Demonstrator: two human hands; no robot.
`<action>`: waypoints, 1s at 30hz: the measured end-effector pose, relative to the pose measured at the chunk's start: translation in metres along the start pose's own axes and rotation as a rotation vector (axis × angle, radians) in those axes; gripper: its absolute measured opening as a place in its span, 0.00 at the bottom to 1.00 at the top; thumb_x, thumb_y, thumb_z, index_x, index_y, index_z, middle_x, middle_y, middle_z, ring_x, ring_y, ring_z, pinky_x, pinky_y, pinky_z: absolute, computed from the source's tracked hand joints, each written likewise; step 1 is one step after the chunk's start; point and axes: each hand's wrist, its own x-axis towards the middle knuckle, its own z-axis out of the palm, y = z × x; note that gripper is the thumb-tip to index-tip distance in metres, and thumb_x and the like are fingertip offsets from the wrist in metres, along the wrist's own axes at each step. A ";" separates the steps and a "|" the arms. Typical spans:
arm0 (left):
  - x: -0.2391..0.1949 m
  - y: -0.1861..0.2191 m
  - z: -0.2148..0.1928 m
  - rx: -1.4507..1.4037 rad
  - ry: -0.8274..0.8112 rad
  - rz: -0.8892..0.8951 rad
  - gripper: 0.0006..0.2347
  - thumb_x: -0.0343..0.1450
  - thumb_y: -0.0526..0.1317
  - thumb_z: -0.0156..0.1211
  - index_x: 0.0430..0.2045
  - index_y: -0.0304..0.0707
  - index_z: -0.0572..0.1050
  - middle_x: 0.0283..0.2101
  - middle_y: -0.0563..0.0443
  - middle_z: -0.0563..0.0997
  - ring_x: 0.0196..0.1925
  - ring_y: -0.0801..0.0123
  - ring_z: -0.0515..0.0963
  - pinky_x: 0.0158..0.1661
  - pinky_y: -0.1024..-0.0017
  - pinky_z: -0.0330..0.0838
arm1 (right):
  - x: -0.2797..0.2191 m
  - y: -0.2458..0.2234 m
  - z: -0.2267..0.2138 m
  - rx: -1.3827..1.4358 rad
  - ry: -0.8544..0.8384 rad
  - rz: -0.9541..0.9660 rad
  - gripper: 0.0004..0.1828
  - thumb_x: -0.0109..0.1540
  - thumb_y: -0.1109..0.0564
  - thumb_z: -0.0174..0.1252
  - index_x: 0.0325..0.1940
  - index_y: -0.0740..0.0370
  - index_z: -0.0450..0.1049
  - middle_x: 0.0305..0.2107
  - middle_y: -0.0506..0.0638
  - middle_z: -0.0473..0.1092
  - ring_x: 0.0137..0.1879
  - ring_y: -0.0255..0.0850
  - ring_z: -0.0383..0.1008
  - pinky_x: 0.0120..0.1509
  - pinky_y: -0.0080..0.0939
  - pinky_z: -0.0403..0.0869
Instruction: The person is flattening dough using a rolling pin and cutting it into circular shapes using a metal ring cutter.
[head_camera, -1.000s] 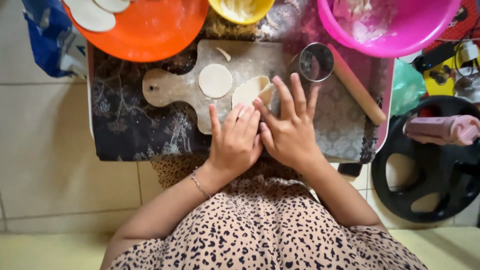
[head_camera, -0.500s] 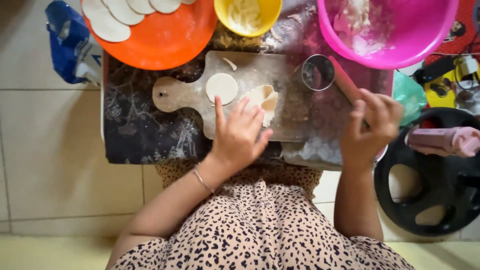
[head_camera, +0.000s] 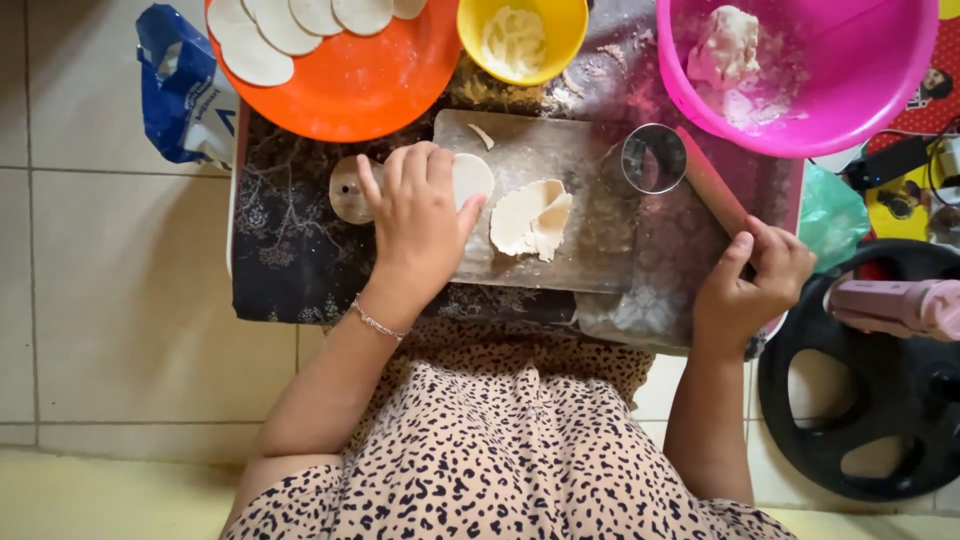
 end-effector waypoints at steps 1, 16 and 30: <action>0.003 0.000 -0.001 -0.040 -0.009 -0.005 0.22 0.66 0.49 0.69 0.47 0.35 0.73 0.52 0.43 0.76 0.58 0.54 0.72 0.65 0.32 0.44 | 0.000 0.000 0.001 0.011 0.020 0.000 0.10 0.65 0.72 0.54 0.50 0.77 0.76 0.44 0.65 0.70 0.49 0.57 0.67 0.56 0.53 0.69; 0.026 -0.015 -0.012 -0.150 -0.010 0.036 0.03 0.67 0.36 0.64 0.29 0.38 0.78 0.34 0.48 0.77 0.39 0.58 0.72 0.49 0.57 0.61 | -0.007 0.013 0.008 0.072 0.043 0.054 0.10 0.67 0.72 0.52 0.50 0.79 0.76 0.46 0.67 0.68 0.48 0.56 0.68 0.49 0.50 0.70; 0.082 -0.119 -0.047 -0.829 0.025 -0.215 0.08 0.70 0.28 0.58 0.39 0.38 0.72 0.29 0.53 0.81 0.23 0.79 0.74 0.24 0.81 0.68 | -0.007 0.014 0.007 0.032 0.016 0.033 0.09 0.67 0.71 0.53 0.48 0.79 0.76 0.46 0.67 0.69 0.53 0.59 0.66 0.58 0.54 0.67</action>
